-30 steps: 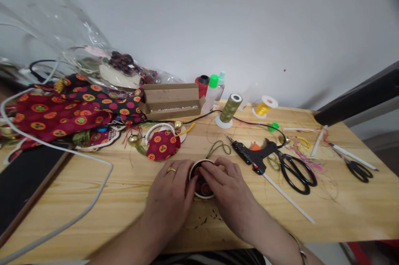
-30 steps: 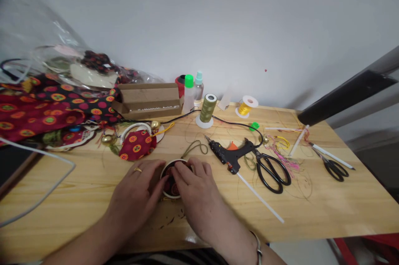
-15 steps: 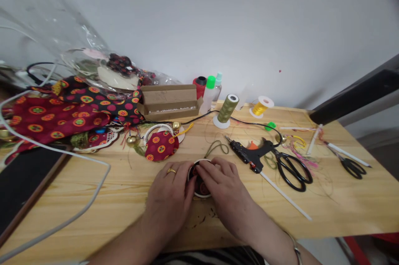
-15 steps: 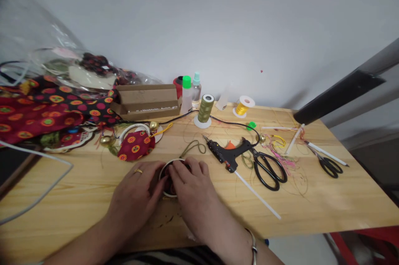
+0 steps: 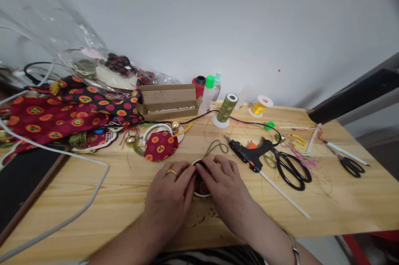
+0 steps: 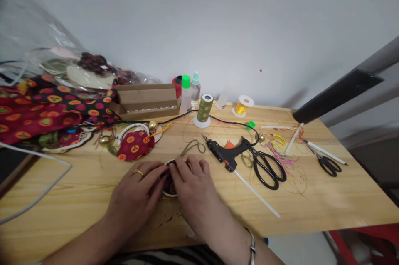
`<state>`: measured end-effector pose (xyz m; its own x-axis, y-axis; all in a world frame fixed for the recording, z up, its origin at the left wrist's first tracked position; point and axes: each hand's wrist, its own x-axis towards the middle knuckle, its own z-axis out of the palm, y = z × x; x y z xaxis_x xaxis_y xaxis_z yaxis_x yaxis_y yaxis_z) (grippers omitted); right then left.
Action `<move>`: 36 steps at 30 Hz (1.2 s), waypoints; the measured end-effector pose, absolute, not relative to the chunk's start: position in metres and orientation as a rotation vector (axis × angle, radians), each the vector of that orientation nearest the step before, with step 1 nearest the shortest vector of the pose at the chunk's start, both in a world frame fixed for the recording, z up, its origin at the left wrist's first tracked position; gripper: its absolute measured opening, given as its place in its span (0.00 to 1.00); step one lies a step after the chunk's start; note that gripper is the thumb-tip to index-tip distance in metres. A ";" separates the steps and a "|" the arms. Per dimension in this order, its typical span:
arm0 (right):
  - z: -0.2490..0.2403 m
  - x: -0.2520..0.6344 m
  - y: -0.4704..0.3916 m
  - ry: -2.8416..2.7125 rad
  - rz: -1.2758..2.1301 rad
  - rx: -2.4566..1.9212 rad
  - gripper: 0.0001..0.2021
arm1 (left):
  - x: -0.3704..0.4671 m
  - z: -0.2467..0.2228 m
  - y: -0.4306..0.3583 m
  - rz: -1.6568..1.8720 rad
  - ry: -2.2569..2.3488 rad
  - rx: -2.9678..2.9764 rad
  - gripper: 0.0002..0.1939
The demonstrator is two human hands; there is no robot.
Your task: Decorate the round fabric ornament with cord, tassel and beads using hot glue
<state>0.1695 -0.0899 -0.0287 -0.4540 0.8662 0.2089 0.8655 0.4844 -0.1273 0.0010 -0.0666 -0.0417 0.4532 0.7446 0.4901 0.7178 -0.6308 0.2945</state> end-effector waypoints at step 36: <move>0.000 0.181 -0.077 -2.444 0.571 -1.411 0.44 | 0.002 -0.039 -0.058 0.918 1.365 2.530 0.12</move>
